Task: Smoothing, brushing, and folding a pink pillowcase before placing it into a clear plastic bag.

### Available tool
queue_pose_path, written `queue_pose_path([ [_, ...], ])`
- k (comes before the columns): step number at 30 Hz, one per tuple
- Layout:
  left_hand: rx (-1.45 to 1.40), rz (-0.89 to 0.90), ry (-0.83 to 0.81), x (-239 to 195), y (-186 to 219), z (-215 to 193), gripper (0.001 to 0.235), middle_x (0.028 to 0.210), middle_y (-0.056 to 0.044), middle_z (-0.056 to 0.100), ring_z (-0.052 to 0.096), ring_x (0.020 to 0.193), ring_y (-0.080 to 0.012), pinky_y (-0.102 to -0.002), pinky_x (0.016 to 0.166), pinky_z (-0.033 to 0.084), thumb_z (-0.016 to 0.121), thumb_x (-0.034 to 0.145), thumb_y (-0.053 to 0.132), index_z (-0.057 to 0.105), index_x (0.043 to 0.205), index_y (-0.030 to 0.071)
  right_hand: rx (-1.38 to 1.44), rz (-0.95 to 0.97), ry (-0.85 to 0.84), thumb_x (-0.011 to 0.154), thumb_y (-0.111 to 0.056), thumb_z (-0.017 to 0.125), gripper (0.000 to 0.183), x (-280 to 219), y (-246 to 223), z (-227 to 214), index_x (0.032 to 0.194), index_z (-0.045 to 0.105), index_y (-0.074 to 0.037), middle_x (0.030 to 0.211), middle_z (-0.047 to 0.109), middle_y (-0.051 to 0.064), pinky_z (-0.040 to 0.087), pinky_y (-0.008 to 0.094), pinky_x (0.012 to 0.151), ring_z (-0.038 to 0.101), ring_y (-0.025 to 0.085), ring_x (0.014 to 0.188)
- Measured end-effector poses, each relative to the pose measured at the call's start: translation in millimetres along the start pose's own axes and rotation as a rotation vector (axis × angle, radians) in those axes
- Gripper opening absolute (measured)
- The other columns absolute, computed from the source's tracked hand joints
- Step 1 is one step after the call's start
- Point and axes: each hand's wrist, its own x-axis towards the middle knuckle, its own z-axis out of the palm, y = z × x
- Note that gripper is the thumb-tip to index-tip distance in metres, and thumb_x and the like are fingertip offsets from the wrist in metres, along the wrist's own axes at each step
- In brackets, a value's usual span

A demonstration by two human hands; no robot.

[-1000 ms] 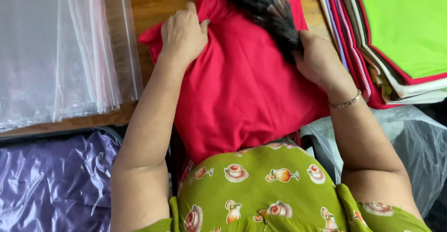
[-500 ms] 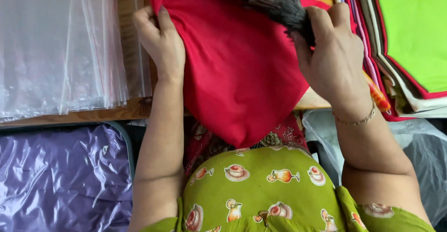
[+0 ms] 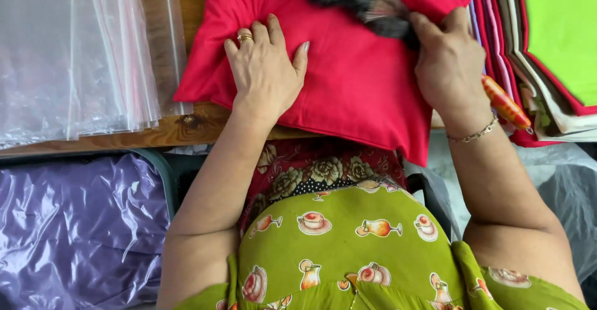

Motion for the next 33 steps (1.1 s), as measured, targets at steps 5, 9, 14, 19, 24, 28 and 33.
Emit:
queue_pose_path([
  [5,-0.051,-0.017,-0.151,-14,18,-17,0.071,0.072,-0.015,0.065,0.064,0.062,-0.029,-0.041,0.055,0.05,0.041,0.096,0.064,0.063,0.079,-0.001,-0.06,0.157,0.058,0.094,-0.005,0.053,0.038,-3,12,-14,0.13,0.063,-0.007,0.093,0.043,0.018,0.044,0.057,0.043,0.05,0.046,0.045],
  [9,-0.131,0.013,0.002,-4,12,-19,0.062,0.058,-0.011,0.062,0.064,0.054,-0.0293,-0.044,0.049,0.047,0.063,0.087,0.064,0.061,0.063,0.007,0.04,0.039,0.113,0.087,0.003,0.053,0.049,-9,-49,-50,0.135,0.059,-0.005,0.096,0.041,0.015,0.044,0.048,0.041,0.054,0.037,0.06],
  [14,-0.162,0.025,-0.025,3,9,-2,0.08,0.124,-0.029,0.041,0.031,0.121,-0.0483,-0.062,0.097,0.023,0.061,0.076,0.059,0.048,0.122,-0.004,0.09,-0.021,-0.224,0.086,-0.002,0.047,0.052,-20,-74,-39,0.136,0.053,-0.015,0.092,0.04,0.014,0.045,0.051,0.033,0.053,0.037,0.051],
  [19,-0.233,0.011,-0.146,8,15,-11,0.083,0.151,-0.023,0.015,0.005,0.138,-0.0435,-0.066,0.107,-0.001,0.038,0.092,0.065,0.024,0.146,0.003,-0.096,0.101,-0.042,0.089,-0.006,0.05,0.042,-8,10,2,0.129,0.062,-0.012,0.09,0.045,0.017,0.045,0.049,0.038,0.054,0.039,0.046],
  [24,-0.229,0.005,-0.203,12,12,-13,0.084,0.153,-0.022,0.009,-0.002,0.139,-0.0409,-0.064,0.108,-0.004,0.032,0.093,0.067,0.016,0.149,0.005,-0.082,0.175,0.042,0.091,-0.005,0.055,0.04,2,17,-9,0.13,0.065,-0.007,0.091,0.046,0.018,0.046,0.054,0.045,0.054,0.045,0.049],
  [28,-0.267,0.028,-0.143,7,11,-6,0.084,0.151,-0.024,0.014,0.004,0.138,-0.0435,-0.066,0.107,-0.001,0.039,0.093,0.065,0.023,0.147,0.001,-0.003,0.072,0.063,0.09,-0.001,0.054,0.043,4,-43,-43,0.133,0.058,-0.005,0.092,0.042,0.016,0.042,0.051,0.037,0.048,0.04,0.047],
  [33,-0.34,0.0,-0.316,17,11,-14,0.059,0.141,-0.01,0.042,0.032,0.13,-0.0381,-0.068,0.103,0.005,0.033,0.086,0.056,0.038,0.138,0.027,0.128,-0.05,-0.17,0.088,-0.005,0.048,0.049,6,-92,-46,0.137,0.052,-0.013,0.088,0.04,0.014,0.043,0.053,0.033,0.05,0.04,0.048],
])
